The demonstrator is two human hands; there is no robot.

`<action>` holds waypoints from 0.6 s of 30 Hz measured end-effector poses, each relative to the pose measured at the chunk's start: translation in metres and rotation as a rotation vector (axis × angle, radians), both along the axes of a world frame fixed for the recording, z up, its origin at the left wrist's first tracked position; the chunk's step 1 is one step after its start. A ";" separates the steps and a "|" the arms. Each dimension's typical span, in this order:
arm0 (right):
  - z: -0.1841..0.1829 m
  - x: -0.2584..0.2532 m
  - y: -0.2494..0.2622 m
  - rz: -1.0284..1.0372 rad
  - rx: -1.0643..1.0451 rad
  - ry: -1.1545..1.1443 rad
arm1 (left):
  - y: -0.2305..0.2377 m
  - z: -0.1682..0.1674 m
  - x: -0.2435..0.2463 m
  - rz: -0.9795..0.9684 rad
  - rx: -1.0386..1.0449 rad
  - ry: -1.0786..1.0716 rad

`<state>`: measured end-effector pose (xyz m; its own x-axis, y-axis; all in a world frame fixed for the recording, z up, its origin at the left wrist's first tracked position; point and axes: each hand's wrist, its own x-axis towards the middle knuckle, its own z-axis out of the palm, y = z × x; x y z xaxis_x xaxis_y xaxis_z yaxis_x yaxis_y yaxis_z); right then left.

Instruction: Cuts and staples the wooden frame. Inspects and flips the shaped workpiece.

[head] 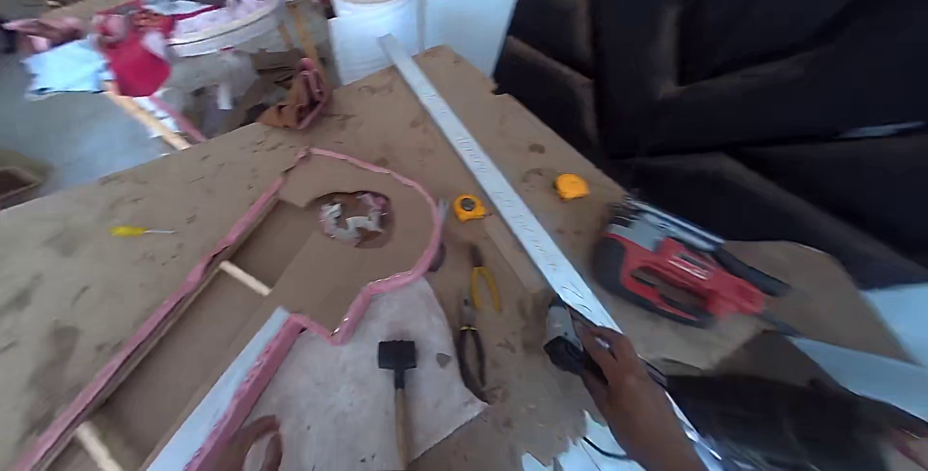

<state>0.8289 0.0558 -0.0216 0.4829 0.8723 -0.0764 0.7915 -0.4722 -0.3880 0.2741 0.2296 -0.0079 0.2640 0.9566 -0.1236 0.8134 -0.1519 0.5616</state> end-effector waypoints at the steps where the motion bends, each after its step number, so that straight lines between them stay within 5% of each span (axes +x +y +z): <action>1: -0.009 -0.013 0.010 0.018 -0.047 0.002 | 0.012 -0.002 0.007 -0.008 0.024 0.026; 5: -0.038 -0.040 0.036 0.030 -0.220 0.026 | 0.088 -0.018 0.058 -0.097 0.142 0.098; 11: -0.034 -0.058 0.044 0.113 -0.058 0.034 | 0.245 -0.043 0.119 0.134 0.030 0.086; 14: 0.004 -0.059 0.036 0.021 0.074 0.067 | 0.255 -0.028 0.136 0.169 -0.141 0.188; 18: 0.035 0.038 0.005 -0.172 0.027 -0.060 | 0.252 -0.037 0.145 0.148 -0.137 0.214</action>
<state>0.8673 0.0609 0.0133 0.6282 0.7778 -0.0206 0.7219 -0.5926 -0.3573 0.4190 0.4817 -0.0446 0.0765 0.9534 -0.2918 0.9233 0.0428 0.3817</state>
